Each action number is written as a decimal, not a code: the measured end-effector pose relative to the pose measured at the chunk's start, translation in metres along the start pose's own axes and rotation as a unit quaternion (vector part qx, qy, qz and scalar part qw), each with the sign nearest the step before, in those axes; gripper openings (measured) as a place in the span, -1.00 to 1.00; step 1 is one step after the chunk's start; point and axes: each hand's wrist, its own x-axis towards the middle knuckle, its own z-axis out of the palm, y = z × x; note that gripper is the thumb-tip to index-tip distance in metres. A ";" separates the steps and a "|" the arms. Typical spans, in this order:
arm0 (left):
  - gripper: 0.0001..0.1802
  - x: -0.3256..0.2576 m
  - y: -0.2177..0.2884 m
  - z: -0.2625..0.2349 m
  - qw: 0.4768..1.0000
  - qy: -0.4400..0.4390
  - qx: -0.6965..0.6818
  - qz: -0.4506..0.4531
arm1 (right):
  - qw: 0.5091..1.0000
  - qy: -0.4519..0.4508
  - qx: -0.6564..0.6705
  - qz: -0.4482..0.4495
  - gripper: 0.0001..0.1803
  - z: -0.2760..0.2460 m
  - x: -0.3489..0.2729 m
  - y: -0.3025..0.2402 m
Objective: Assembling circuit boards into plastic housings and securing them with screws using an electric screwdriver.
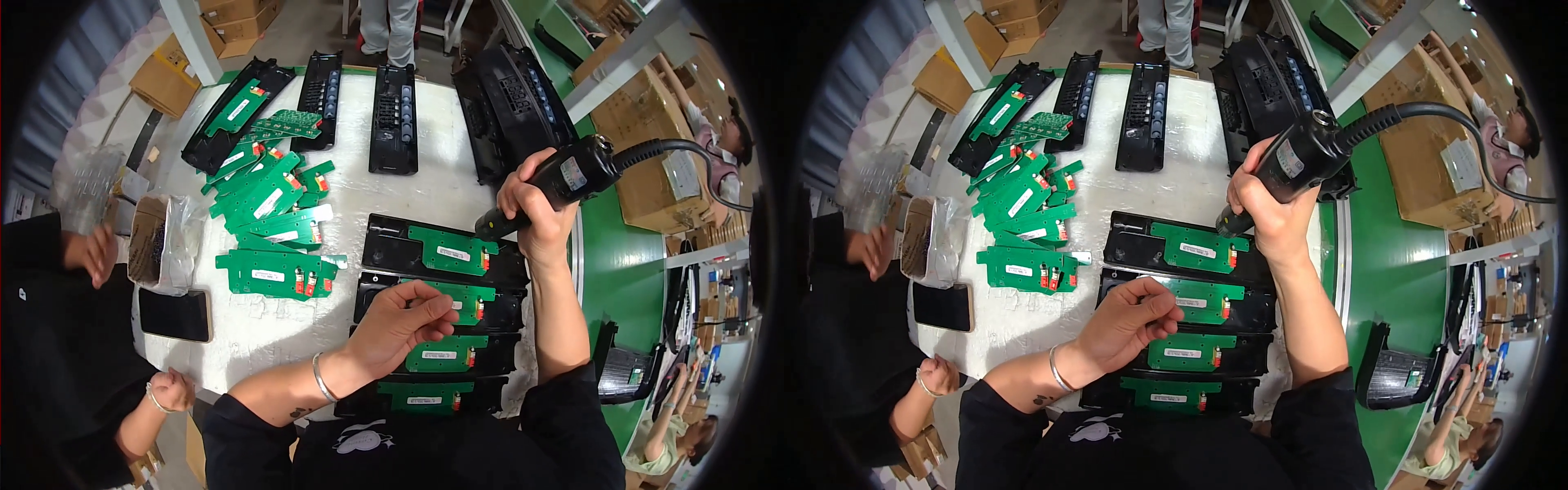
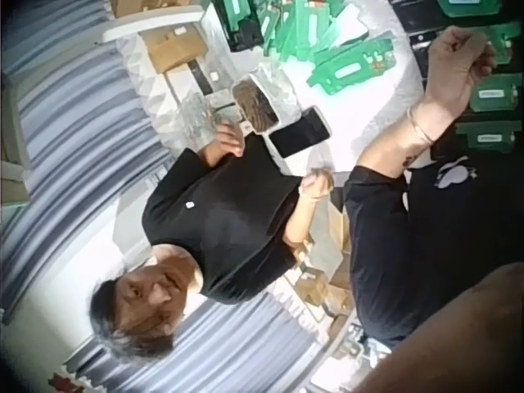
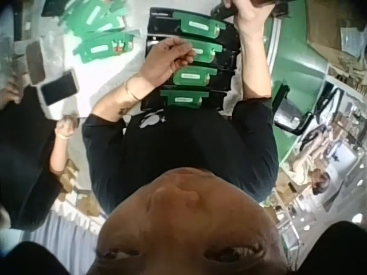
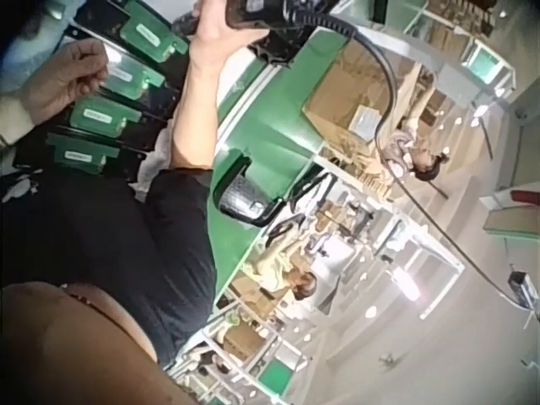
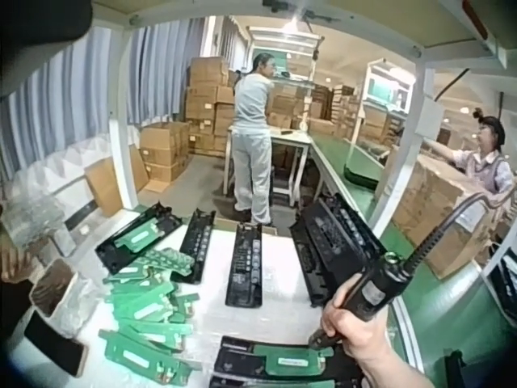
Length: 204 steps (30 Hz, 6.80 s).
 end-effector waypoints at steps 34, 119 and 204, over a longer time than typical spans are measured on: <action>-0.66 -0.002 -0.001 0.009 0.994 -0.068 -0.026 -0.077 | 0.999 0.004 0.009 -0.038 -0.76 0.032 -0.001 -0.006; -0.79 -0.001 0.016 0.002 0.997 0.035 -0.042 0.047 | 0.953 -0.167 0.203 -0.151 -0.67 0.044 -0.027 -0.073; -0.63 -0.003 0.005 0.010 0.992 -0.018 -0.102 -0.073 | 0.992 -0.031 0.099 -0.078 -0.67 0.047 -0.043 -0.047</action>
